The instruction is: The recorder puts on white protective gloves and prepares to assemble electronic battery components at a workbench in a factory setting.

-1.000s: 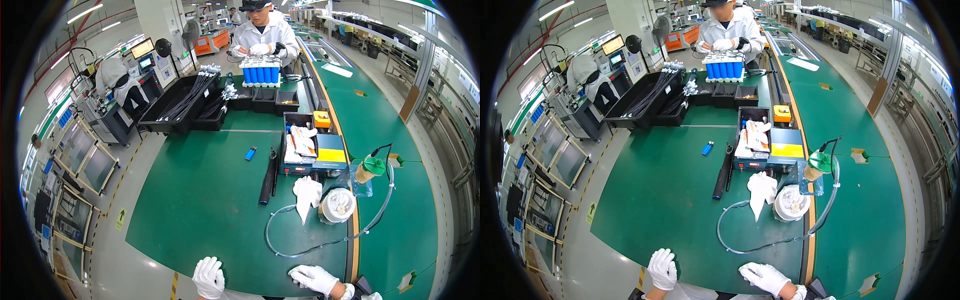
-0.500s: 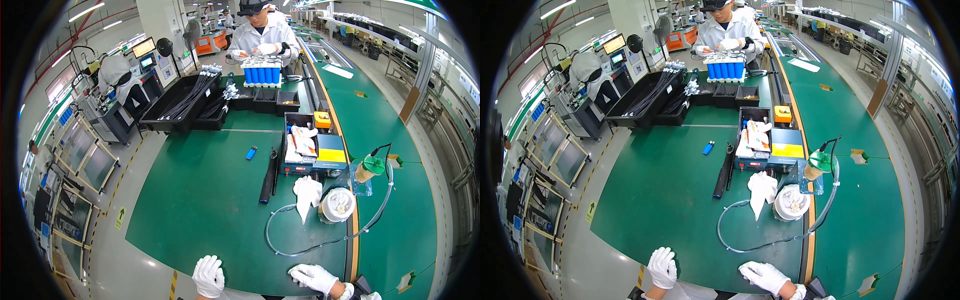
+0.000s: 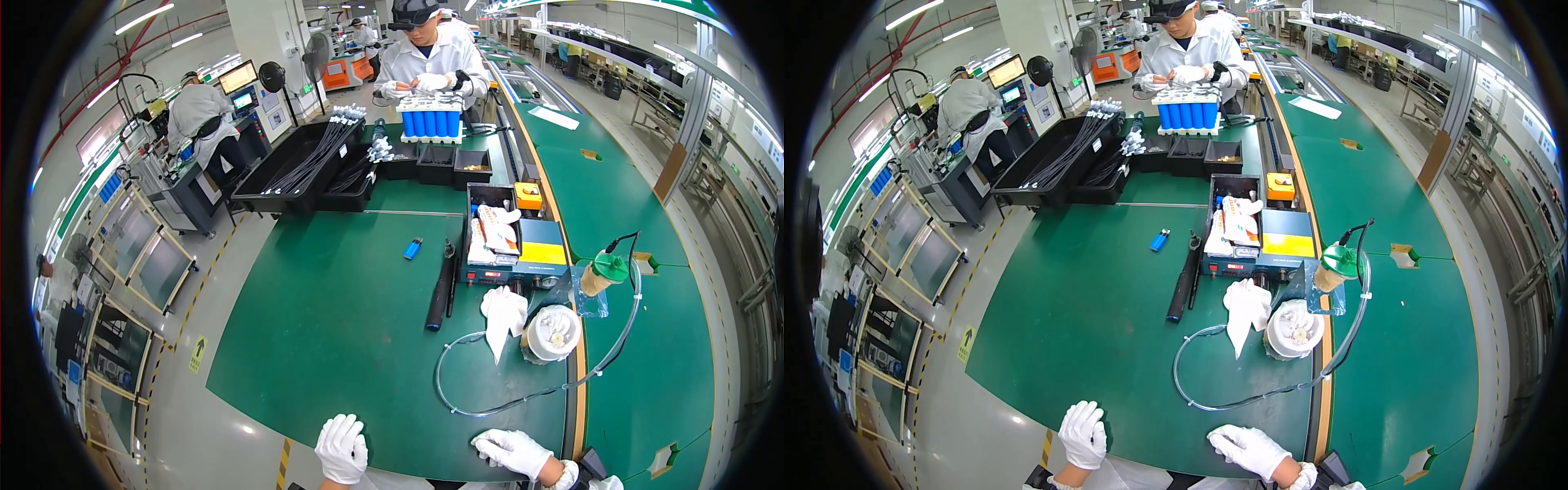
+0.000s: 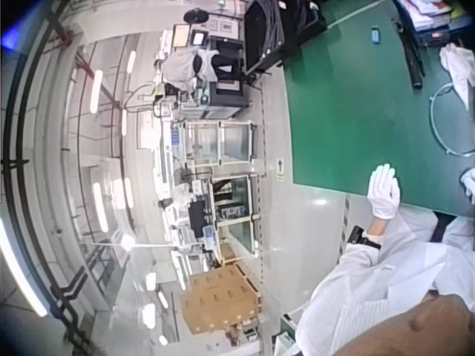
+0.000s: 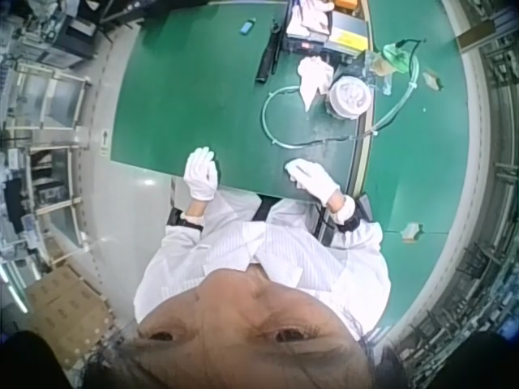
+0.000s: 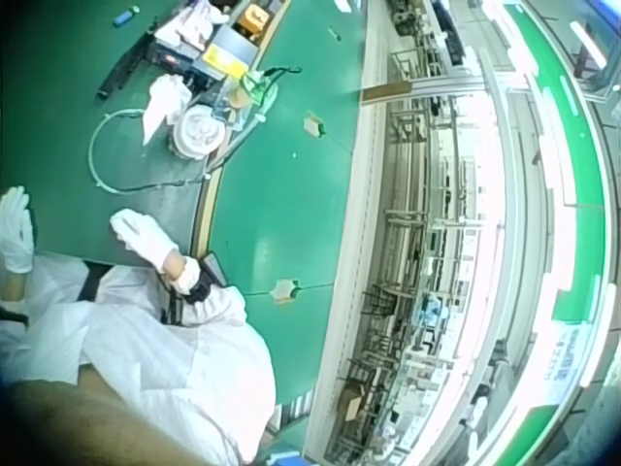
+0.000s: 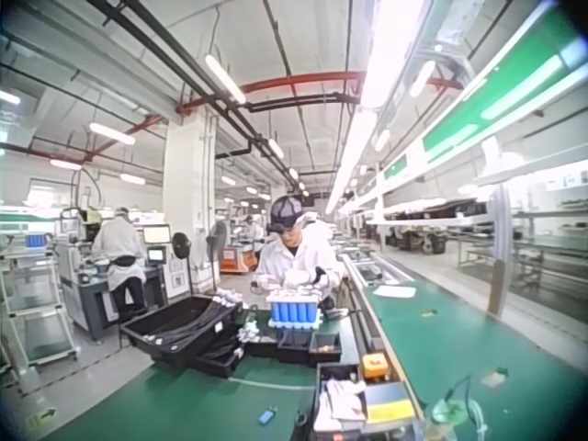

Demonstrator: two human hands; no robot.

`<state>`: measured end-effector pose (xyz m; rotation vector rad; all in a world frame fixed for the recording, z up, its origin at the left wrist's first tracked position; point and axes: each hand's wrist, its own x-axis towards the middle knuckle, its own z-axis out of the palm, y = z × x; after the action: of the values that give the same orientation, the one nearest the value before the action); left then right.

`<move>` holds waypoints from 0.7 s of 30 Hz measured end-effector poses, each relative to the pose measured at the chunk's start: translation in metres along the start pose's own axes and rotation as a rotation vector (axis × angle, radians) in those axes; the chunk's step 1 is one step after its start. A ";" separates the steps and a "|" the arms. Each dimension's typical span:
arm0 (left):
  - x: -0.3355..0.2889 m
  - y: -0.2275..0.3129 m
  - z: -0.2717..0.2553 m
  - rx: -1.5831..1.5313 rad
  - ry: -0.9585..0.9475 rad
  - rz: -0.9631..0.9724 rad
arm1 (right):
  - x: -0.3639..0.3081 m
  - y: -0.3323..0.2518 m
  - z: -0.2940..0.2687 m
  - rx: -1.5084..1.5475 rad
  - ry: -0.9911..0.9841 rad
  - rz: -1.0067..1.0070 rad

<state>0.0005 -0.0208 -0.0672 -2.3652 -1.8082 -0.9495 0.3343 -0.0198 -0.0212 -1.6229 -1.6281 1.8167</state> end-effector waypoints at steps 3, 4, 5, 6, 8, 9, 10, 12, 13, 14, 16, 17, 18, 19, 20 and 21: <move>0.000 0.000 0.000 -0.001 0.000 -0.003 | 0.000 0.000 0.000 -0.003 0.000 0.001; -0.001 0.000 0.000 -0.001 0.003 -0.001 | 0.000 0.000 0.000 -0.001 0.000 0.006; 0.000 0.000 0.000 -0.002 0.003 -0.001 | 0.000 0.000 0.000 -0.001 0.000 0.006; 0.000 0.001 -0.001 -0.004 -0.005 -0.006 | 0.000 0.000 0.000 -0.004 -0.002 0.005; 0.000 0.001 -0.001 -0.007 -0.013 -0.012 | -0.001 -0.001 0.000 -0.008 -0.003 0.003; -0.001 0.000 0.000 -0.002 -0.010 -0.010 | -0.001 -0.002 0.000 -0.013 -0.003 0.003; -0.001 0.000 0.000 0.001 -0.007 -0.008 | -0.001 -0.002 0.000 -0.019 -0.002 0.003; -0.002 -0.001 0.001 0.004 -0.006 -0.005 | -0.001 -0.002 0.000 -0.016 0.001 0.003; -0.002 -0.001 0.001 0.008 -0.004 -0.002 | -0.001 -0.003 0.000 -0.014 0.003 0.002; -0.003 -0.001 0.001 0.008 -0.003 -0.002 | -0.002 -0.003 0.000 -0.015 0.003 0.002; -0.004 -0.002 0.002 0.010 0.007 0.000 | -0.002 -0.003 0.000 -0.004 0.006 -0.001; -0.004 -0.002 0.002 0.009 0.006 -0.001 | -0.001 -0.002 0.000 -0.004 0.005 0.000; -0.004 -0.003 0.002 0.015 0.012 0.006 | -0.001 -0.002 0.000 -0.007 0.005 0.000; -0.004 -0.002 0.002 0.020 0.019 0.013 | -0.001 -0.002 0.000 -0.010 0.006 0.000; -0.004 -0.002 0.002 0.020 0.018 0.013 | -0.001 -0.001 0.000 -0.010 0.006 0.000; -0.003 0.000 0.001 0.011 0.016 0.005 | -0.001 -0.001 0.000 -0.017 0.007 -0.008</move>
<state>0.0002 -0.0227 -0.0693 -2.3483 -1.7963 -0.9525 0.3341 -0.0202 -0.0201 -1.6252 -1.6489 1.7962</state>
